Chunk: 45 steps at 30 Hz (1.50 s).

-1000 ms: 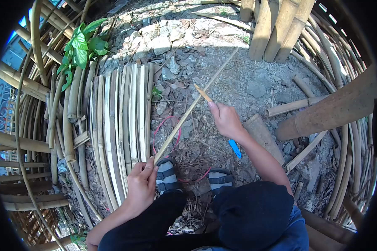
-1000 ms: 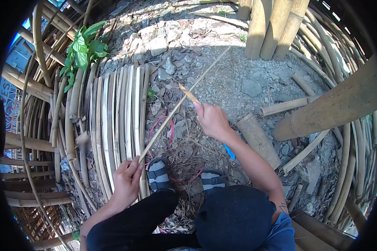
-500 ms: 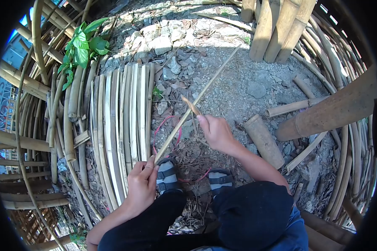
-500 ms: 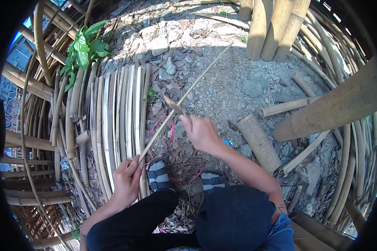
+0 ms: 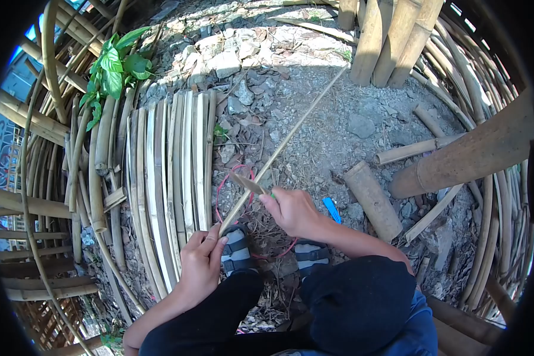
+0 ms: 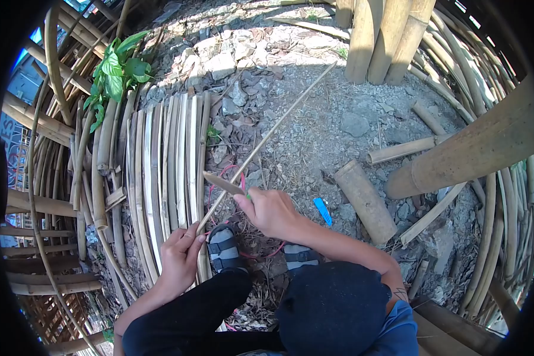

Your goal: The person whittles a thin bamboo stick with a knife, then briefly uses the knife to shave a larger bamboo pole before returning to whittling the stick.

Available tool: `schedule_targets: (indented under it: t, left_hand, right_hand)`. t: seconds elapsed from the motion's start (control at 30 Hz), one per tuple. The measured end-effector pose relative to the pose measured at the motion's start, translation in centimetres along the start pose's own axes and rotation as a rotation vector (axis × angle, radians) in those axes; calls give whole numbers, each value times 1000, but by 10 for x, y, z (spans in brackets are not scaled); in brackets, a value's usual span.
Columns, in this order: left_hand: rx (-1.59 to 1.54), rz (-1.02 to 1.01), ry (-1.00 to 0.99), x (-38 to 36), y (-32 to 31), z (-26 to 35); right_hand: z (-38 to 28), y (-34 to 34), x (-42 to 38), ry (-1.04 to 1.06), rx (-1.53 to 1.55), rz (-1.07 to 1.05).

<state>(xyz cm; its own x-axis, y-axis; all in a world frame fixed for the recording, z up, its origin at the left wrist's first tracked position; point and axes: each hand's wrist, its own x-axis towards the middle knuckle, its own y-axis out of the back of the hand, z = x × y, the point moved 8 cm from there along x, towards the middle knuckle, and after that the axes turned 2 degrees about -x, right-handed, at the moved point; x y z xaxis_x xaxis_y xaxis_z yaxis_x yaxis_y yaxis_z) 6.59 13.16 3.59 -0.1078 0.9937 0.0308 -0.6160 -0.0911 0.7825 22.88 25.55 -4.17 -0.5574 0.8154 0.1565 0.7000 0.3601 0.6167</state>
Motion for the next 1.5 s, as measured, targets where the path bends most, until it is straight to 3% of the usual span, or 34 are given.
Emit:
schedule_targets:
  t: [0.07,0.13,0.27,0.4,0.57,0.67,0.8,0.9,1.0,1.07,1.13,1.3,1.5]
  left_hand:
    - [-19,28,28,-3,2,-4]
    - [32,-21,-10,-5,-1,-6]
    - [-6,-25,16,0,-3,-7]
    - [-5,-54,20,2,-4,0]
    - [5,-27,-1,-2,-3,-5]
    - [-12,32,-12,0,1,-3]
    - [-11,13,36,-7,2,-13]
    - [-14,4,38,-4,1,-12]
    - [-20,-26,29,1,-2,-7]
    - [-12,-44,39,3,-5,-4]
    - [2,-66,37,1,-5,-3]
    - [-11,-18,42,-5,-3,-9]
    - [-28,-28,37,-7,0,-14]
  right_hand:
    - [46,29,21,-226,14,58]
    - [83,59,39,-268,-79,186]
    - [63,46,23,-260,44,63]
    - [-14,-11,-18,19,123,-178]
    - [-21,-23,-16,89,52,-160]
    - [-7,-11,-9,49,3,-35]
    - [88,50,28,-293,-37,167]
    - [111,75,29,-296,-131,275]
    - [46,45,11,-207,-10,31]
    - [-6,17,-5,14,-26,-43]
    - [-25,-12,-16,73,-4,-110]
    - [-10,-18,-8,28,4,-162]
    - [57,25,22,-169,-129,-52]
